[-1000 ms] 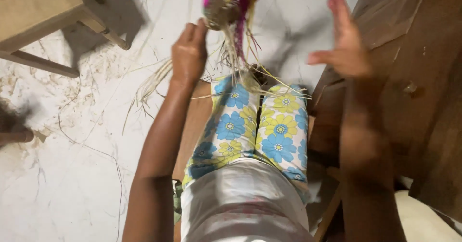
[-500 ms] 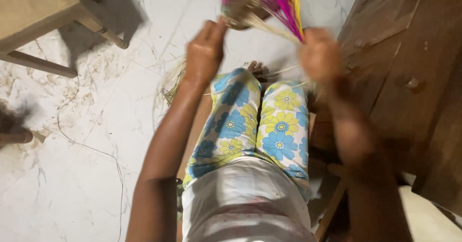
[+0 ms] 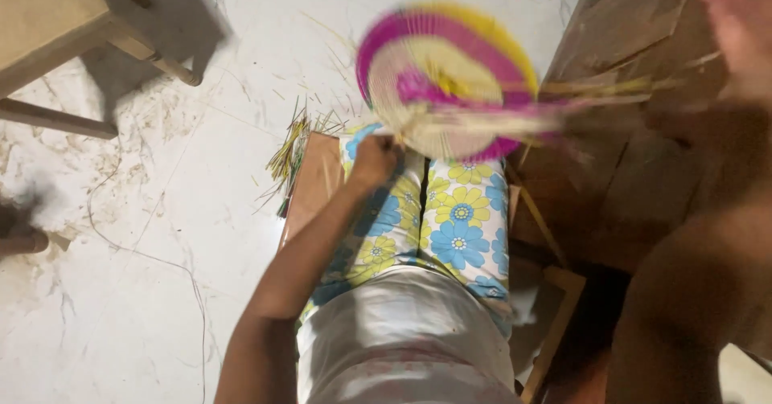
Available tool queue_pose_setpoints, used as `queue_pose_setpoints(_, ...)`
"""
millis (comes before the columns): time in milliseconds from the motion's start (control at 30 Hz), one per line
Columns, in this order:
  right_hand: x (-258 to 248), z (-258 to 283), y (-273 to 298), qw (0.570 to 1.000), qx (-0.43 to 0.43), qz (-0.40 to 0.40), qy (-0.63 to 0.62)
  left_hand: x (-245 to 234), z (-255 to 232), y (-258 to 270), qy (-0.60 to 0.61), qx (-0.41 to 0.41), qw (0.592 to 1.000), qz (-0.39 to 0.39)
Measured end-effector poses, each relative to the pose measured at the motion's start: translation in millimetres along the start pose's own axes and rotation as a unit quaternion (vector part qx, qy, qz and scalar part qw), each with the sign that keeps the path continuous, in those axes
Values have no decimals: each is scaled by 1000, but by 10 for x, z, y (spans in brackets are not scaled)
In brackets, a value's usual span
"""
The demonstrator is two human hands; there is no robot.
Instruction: Weaving a circular hand fan using colored straw fibers.
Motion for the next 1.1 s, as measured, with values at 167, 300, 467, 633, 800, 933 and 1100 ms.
queue_pose_setpoints(167,432,827,708,951,-300,30,-62,613,301,342,7,-56,994,90)
queue_pose_setpoints(300,1885,1315,594,959,-204,77,-184,688,420,385,9,-36,997,71)
queue_pose_setpoints(467,3705,1085,677,947,-318,47,-17,671,516,621,-18,-49,997,63)
queue_pose_setpoints(633,4025,503,749,961,-253,84,70,664,525,780,-39,-46,997,51)
queue_pose_setpoints(800,3889,254,703,961,-225,99,124,530,300,877,-59,-37,997,34)
queue_pose_setpoints(933,3973,19,619,962,-163,87,202,380,-114,1034,-66,-20,998,9)
queue_pose_setpoints(1100,4097,-160,623,969,-136,55,198,671,507,880,-38,-107,992,53)
Point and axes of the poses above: each hand's wrist, its own y-axis away from the middle knuckle, its own x-axis out of the palm, z = x × y, the point moved 3 cm from there along -y, towards the middle knuckle, and after that the axes turned 12 degrees about z, right-handed, at the moved point
